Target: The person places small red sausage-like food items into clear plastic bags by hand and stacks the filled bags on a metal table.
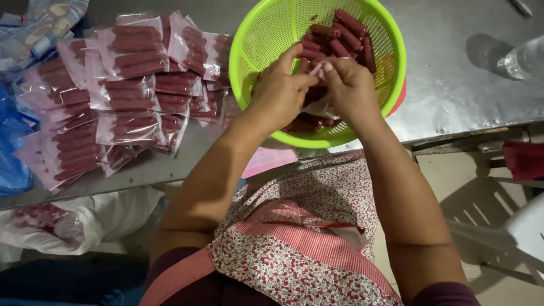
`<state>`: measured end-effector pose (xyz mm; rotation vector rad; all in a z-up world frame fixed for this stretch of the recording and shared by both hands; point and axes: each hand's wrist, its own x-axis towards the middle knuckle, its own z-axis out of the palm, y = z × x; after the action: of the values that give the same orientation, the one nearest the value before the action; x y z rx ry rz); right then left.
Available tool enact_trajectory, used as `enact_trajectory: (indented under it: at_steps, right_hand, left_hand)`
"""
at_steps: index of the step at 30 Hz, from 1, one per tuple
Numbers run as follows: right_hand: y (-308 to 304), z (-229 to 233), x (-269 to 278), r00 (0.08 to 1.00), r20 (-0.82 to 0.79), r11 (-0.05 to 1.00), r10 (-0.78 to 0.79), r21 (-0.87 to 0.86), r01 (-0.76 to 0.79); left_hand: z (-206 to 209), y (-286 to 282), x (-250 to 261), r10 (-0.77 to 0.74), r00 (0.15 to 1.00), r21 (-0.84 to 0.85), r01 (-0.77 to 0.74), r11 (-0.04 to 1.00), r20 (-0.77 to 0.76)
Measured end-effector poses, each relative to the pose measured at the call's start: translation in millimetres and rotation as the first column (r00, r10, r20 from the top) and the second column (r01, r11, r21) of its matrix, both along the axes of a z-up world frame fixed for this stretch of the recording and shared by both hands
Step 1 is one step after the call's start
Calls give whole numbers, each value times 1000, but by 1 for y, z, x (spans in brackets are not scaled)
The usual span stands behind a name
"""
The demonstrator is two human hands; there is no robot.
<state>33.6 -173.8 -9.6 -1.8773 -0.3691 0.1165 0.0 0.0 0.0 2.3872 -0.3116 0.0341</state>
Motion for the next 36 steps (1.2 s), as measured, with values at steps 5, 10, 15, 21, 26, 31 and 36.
enact_trajectory:
  at_steps: [5,10,15,21,26,31,36]
  right_hand:
    - [-5,27,-16,986,7,986,167,-23,-167]
    - [-34,22,-2,989,117,988,90,111,-103]
    - [-34,0,1,898,-183,833,399,483,-271]
    - [-17,-3,-10,868,-189,461,459,886,-51]
    - [-16,-5,-18,848,-215,471,484,881,-45]
    - [-13,-5,-24,801,-226,424,554,905,-37]
    - [-4,5,-26,806,-260,322,532,942,91]
  left_hand:
    - [-8,3,12,22,974,-129,-52,990,-225]
    - [59,7,-7,80,914,-245,-190,951,-397]
    - [93,6,-3,-128,958,-404,15,915,-255]
    - [117,10,10,-269,933,-312,189,931,-238]
    - [94,18,15,-335,936,-476,247,844,-109]
    - [106,12,6,-46,979,-309,-19,951,-201]
    - [97,38,11,-329,941,-232,303,924,-83]
